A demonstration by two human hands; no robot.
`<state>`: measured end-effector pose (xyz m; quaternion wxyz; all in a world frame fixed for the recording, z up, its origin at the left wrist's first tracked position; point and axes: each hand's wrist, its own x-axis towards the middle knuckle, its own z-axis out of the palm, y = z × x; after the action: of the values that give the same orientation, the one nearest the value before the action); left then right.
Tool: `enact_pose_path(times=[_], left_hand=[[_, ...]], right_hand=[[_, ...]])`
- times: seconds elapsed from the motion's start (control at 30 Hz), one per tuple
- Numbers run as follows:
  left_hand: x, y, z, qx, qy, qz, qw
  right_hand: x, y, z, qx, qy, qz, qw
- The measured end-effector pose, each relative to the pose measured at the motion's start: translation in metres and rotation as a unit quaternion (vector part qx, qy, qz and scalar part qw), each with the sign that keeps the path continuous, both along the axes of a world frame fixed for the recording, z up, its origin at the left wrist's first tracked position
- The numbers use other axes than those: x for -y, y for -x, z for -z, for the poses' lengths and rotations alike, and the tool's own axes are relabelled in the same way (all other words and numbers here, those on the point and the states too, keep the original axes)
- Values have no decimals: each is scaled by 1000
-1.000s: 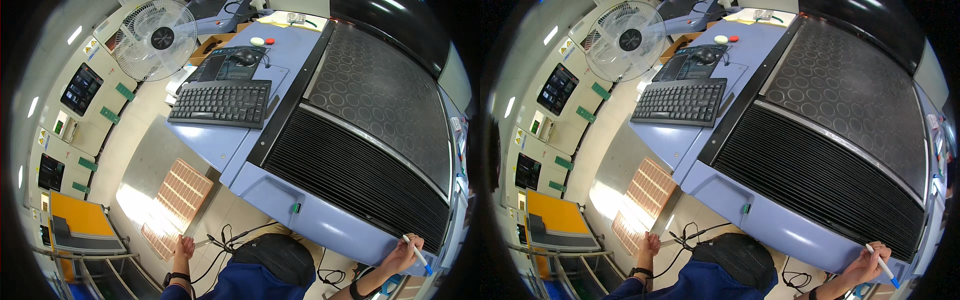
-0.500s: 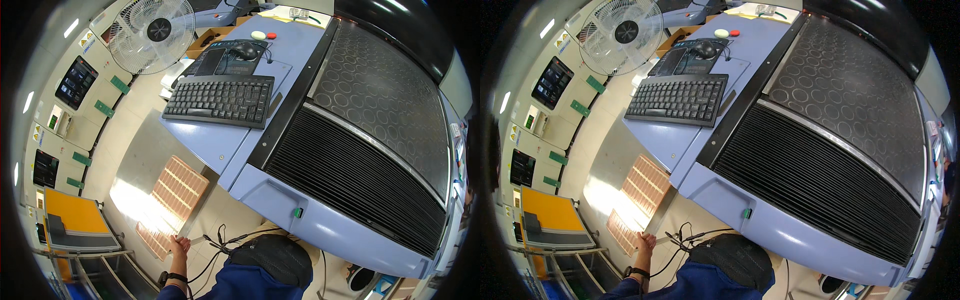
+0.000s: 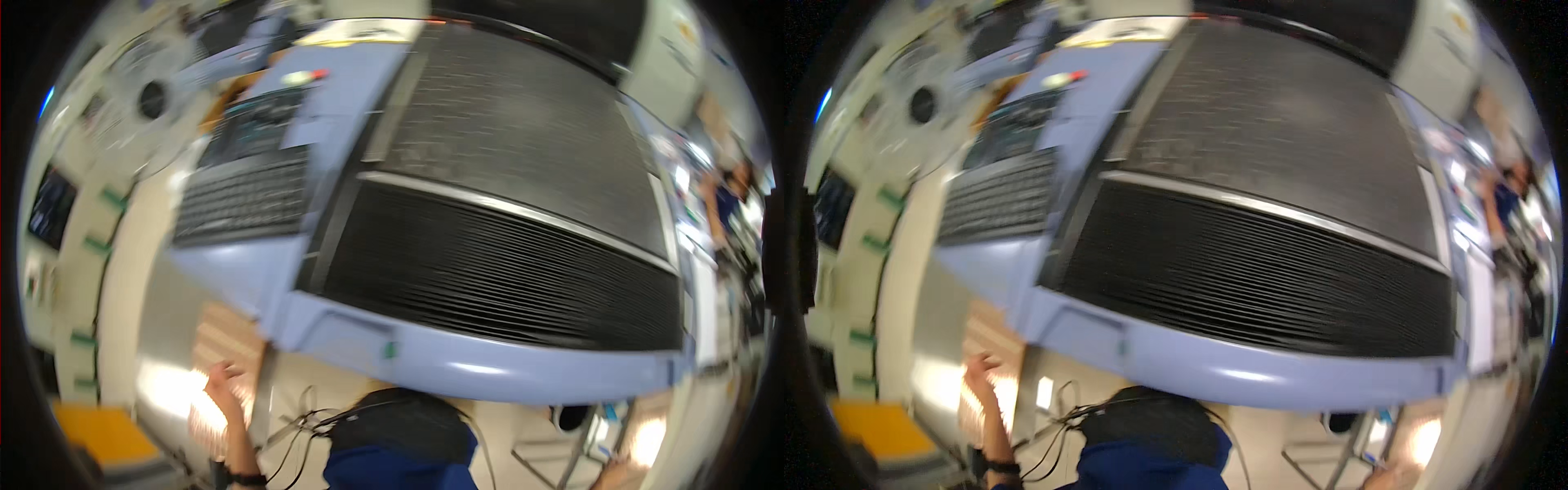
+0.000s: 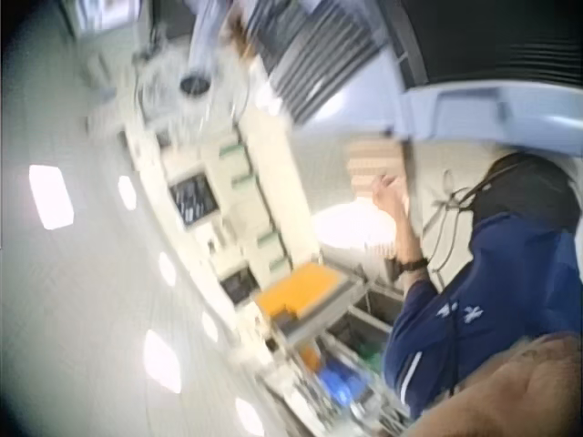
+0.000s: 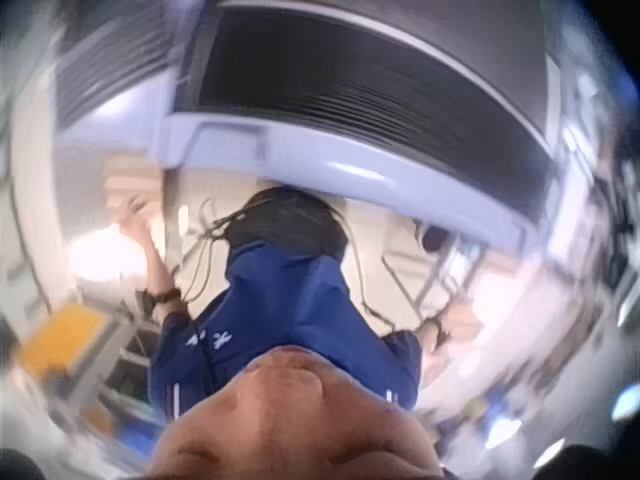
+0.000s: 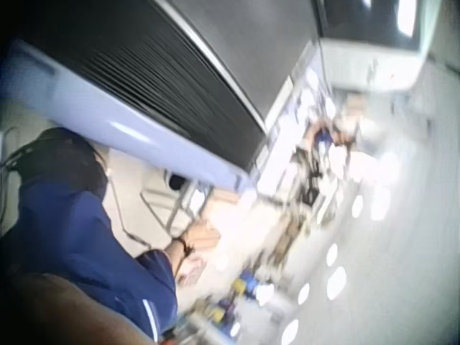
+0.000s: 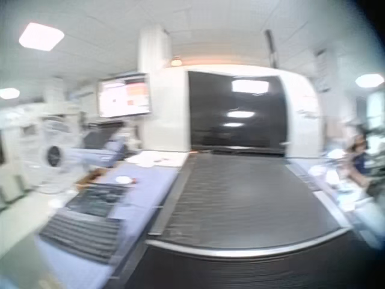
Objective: Inspecting a large semiconductor wafer grid and marking specific sections with a blue pen.
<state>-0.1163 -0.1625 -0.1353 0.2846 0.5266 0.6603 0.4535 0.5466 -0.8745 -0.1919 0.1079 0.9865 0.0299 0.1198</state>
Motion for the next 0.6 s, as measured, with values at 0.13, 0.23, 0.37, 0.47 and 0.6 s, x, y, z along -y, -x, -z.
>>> enact_pose_path(times=[0.13, 0.23, 0.37, 0.47, 0.6], left_hand=[[-36, 45, 9, 10, -145, 85, 986], [-40, -69, -65, -46, -290, 135, 946], [-42, -115, -102, -149, -344, 150, 915], [-51, -137, -111, -165, -391, 140, 895], [-54, -181, -126, -204, -452, 210, 843]], right_hand=[[-103, 36, -16, 38, 84, 59, 994], [-86, 28, -2, 3, -108, 110, 988], [-105, 46, -34, 5, -149, 139, 979], [-115, 54, -63, 99, -221, 75, 967], [-117, 53, -115, 179, -215, 116, 953]])
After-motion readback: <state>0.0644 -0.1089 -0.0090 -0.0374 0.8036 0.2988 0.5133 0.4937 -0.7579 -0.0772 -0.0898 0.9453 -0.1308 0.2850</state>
